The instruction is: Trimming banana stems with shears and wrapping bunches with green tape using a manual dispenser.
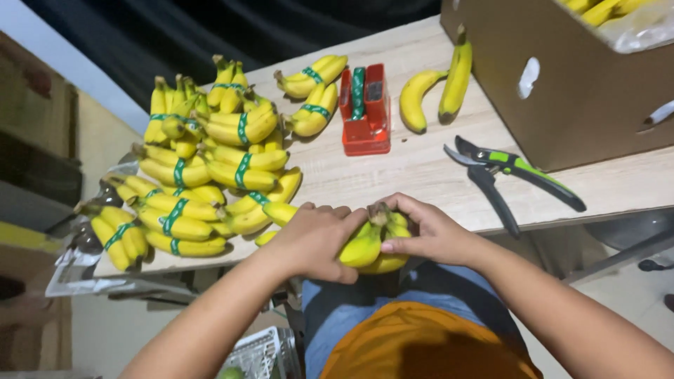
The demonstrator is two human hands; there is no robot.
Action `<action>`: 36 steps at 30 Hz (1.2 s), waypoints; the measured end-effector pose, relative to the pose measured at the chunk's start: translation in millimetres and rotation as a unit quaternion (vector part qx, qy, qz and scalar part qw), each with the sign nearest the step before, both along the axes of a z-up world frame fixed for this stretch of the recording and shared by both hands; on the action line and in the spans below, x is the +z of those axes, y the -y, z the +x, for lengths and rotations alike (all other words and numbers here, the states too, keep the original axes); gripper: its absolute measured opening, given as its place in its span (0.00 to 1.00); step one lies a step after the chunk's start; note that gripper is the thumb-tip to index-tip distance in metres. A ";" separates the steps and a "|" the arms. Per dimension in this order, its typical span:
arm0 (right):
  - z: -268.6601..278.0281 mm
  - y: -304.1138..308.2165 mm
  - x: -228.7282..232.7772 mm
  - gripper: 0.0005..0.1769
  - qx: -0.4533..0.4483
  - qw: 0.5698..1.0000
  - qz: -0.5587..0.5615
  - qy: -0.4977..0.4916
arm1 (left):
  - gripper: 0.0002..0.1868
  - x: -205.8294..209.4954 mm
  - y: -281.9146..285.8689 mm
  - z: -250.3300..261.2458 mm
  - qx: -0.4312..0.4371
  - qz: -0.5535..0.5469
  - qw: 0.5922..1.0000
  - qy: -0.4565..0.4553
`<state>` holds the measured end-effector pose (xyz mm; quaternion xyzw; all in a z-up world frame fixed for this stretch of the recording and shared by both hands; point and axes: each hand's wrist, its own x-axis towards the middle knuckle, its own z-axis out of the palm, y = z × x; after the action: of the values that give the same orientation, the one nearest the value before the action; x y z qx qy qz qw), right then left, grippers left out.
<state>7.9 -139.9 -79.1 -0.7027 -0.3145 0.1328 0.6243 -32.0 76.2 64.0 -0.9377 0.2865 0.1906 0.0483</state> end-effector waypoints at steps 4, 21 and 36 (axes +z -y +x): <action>-29.1 -0.1 34.8 0.26 0.022 0.997 -0.019 0.074 | 0.50 21.8 -0.4 -25.3 -0.038 0.032 0.998 -0.044; -85.6 18.3 86.7 0.11 0.206 0.972 -0.025 0.110 | 0.50 54.2 -2.5 -81.8 -0.121 0.044 0.991 -0.045; -87.0 28.6 86.4 0.14 0.190 0.972 -0.035 0.134 | 0.49 60.7 4.4 -79.0 -0.152 0.047 0.987 -0.010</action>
<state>-79.1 -168.5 7.3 -0.6626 -0.5187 0.1644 0.5147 -111.0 71.9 124.7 -0.8779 0.4168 0.2041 0.1181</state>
